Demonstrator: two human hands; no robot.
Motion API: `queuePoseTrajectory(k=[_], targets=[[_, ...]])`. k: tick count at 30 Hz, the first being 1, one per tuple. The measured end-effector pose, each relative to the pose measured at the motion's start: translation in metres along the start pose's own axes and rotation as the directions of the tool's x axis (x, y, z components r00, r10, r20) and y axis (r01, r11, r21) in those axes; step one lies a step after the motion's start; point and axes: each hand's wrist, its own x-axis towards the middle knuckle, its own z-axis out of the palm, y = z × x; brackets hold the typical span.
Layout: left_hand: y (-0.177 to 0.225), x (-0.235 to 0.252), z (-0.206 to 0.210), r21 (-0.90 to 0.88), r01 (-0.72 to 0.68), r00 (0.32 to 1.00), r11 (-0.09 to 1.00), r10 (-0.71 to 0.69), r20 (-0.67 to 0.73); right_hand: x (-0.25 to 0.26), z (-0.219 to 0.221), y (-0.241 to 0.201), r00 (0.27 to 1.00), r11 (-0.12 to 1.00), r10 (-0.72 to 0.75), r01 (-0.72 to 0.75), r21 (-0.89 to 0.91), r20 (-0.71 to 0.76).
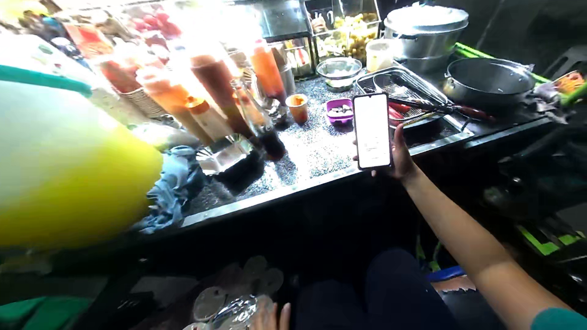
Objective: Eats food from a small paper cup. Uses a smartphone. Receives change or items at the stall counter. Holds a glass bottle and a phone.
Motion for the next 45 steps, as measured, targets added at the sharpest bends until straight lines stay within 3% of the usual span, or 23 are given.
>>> queuePoseTrajectory(k=[2,4,6,9,12,15,18,20,22,23,25,27,30,32,35,38,41,45], targets=[[-0.017,0.012,0.046,0.067,0.174,0.948,0.982,-0.185,0.260,-0.023,0.023,0.008,0.999,0.991,0.034,-0.037,0.128,0.019],[-0.024,0.032,0.077,0.102,0.348,0.817,0.932,-0.355,0.454,-0.041,0.042,0.016,0.998,0.979,0.045,-0.055,0.198,0.053],[-0.020,0.054,0.090,0.128,0.434,0.713,0.892,-0.427,0.556,-0.054,0.056,0.024,0.994,0.972,0.056,-0.075,0.225,0.091],[0.005,0.075,0.090,0.172,0.420,0.691,0.891,-0.437,0.576,-0.065,0.073,0.038,0.989,0.952,0.092,-0.122,0.280,0.119],[0.031,0.075,0.092,0.210,0.377,0.736,0.902,-0.429,0.523,-0.070,0.086,0.053,0.979,0.934,0.122,-0.169,0.314,0.163],[0.051,0.066,0.098,0.296,0.239,0.793,0.925,-0.361,0.491,-0.074,0.096,0.066,0.972,0.920,0.156,-0.209,0.332,0.178],[0.062,0.054,0.103,0.328,-0.040,0.781,0.944,-0.175,0.600,-0.079,0.104,0.075,0.965,0.913,0.194,-0.244,0.328,0.178],[0.069,0.047,0.108,0.275,-0.247,0.697,0.929,-0.027,0.716,-0.082,0.107,0.078,0.960,0.914,0.212,-0.261,0.310,0.182],[0.078,0.042,0.117,0.196,-0.403,0.547,0.894,0.063,0.835,-0.088,0.109,0.080,0.957,0.907,0.246,-0.284,0.312,0.154],[0.082,0.041,0.121,0.163,-0.450,0.486,0.878,0.088,0.870,-0.091,0.111,0.079,0.955,0.904,0.262,-0.294,0.309,0.142],[0.083,0.045,0.126,0.147,-0.470,0.439,0.870,0.087,0.894,-0.096,0.115,0.078,0.953,0.903,0.284,-0.304,0.304,0.107],[0.079,0.055,0.123,0.191,-0.408,0.488,0.893,0.036,0.872,-0.103,0.115,0.079,0.954,0.907,0.281,-0.300,0.295,0.106],[0.062,0.084,0.118,0.283,-0.226,0.707,0.932,-0.043,0.706,-0.109,0.115,0.075,0.956,0.925,0.275,-0.292,0.241,0.105],[0.053,0.102,0.116,0.323,-0.049,0.791,0.945,-0.161,0.590,-0.113,0.114,0.076,0.956,0.930,0.269,-0.290,0.226,0.120],[0.045,0.117,0.120,0.327,0.189,0.794,0.926,-0.340,0.504,-0.120,0.112,0.080,0.951,0.926,0.270,-0.299,0.230,0.149],[0.044,0.122,0.121,0.312,0.266,0.781,0.912,-0.394,0.485,-0.121,0.112,0.082,0.947,0.923,0.265,-0.303,0.237,0.182],[0.049,0.120,0.123,0.349,0.267,0.780,0.898,-0.414,0.469,-0.122,0.113,0.084,0.943,0.916,0.272,-0.315,0.247,0.192],[0.057,0.110,0.121,0.378,0.161,0.813,0.912,-0.339,0.473,-0.124,0.115,0.087,0.940,0.906,0.297,-0.334,0.262,0.170]])
